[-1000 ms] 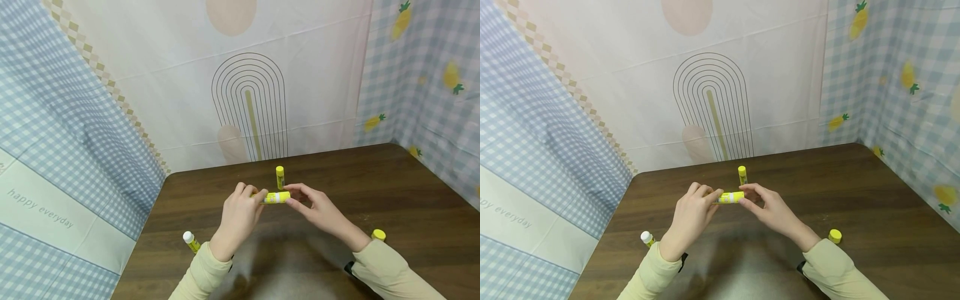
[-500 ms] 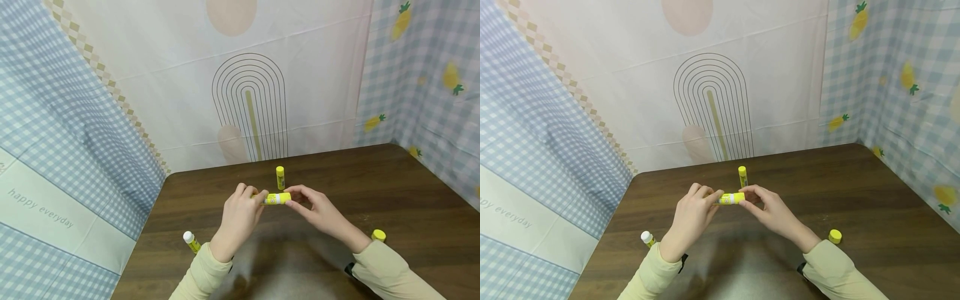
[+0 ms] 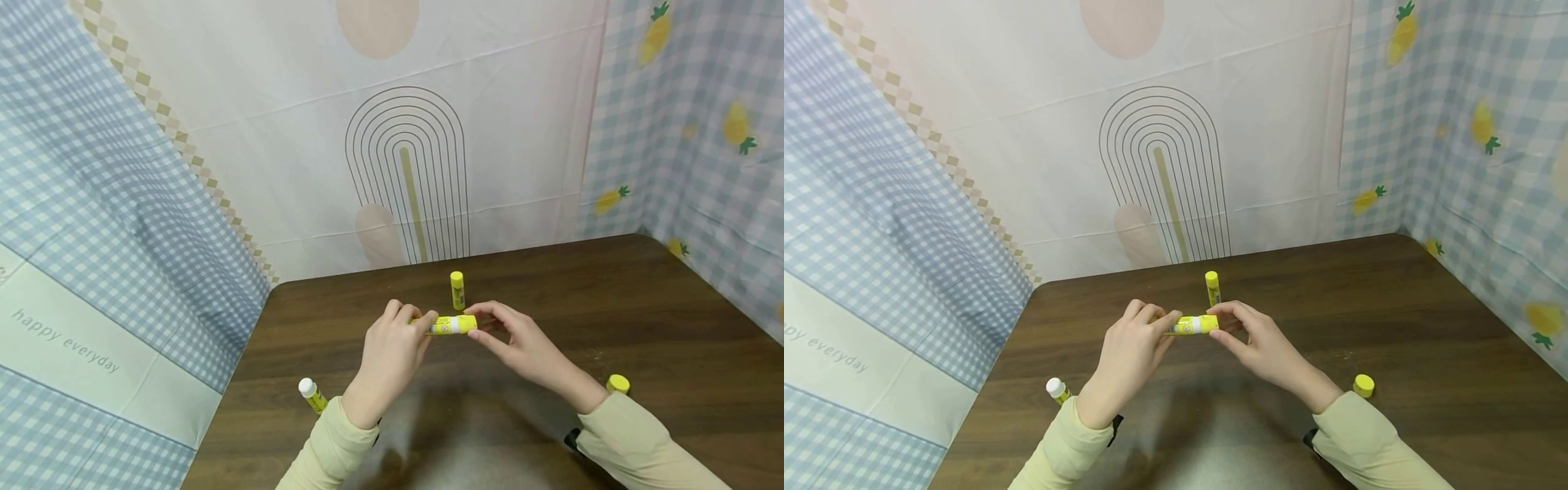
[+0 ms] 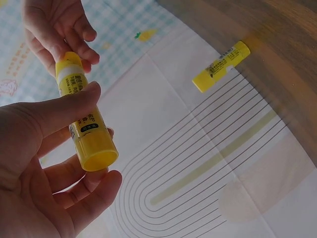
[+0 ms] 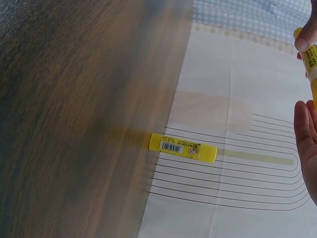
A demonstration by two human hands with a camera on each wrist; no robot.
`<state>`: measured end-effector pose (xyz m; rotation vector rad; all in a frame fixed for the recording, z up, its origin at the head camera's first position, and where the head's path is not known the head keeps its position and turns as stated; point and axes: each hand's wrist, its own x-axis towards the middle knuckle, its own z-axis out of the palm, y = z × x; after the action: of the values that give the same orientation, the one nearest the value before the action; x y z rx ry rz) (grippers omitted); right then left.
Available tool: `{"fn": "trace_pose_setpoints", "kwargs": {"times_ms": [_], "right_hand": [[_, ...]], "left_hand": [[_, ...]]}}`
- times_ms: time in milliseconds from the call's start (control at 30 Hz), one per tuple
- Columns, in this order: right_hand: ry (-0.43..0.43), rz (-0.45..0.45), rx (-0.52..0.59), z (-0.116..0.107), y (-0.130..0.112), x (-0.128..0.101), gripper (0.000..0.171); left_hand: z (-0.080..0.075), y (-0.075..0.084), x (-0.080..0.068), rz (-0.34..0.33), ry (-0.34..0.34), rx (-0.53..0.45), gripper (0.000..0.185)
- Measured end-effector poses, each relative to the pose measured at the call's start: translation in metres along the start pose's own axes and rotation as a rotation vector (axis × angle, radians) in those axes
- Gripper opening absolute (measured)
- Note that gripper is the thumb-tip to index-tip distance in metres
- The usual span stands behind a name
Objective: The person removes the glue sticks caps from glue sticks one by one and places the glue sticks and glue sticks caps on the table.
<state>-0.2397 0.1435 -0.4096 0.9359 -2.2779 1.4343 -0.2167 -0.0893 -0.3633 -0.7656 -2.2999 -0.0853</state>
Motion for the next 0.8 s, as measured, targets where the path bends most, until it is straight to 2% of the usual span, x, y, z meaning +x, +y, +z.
{"fn": "trace_pose_setpoints", "kwargs": {"times_ms": [333, 800], "right_hand": [[0.0, -0.025, -0.013, -0.001, 0.0027, -0.0019, 0.03], [0.007, -0.015, -0.04, -0.0031, 0.0017, -0.0072, 0.03]], "left_hand": [[-0.0001, 0.001, 0.0002, 0.007, 0.007, 0.0, 0.032], [0.0015, 0.0029, -0.0014, 0.018, 0.005, 0.001, 0.034]]}}
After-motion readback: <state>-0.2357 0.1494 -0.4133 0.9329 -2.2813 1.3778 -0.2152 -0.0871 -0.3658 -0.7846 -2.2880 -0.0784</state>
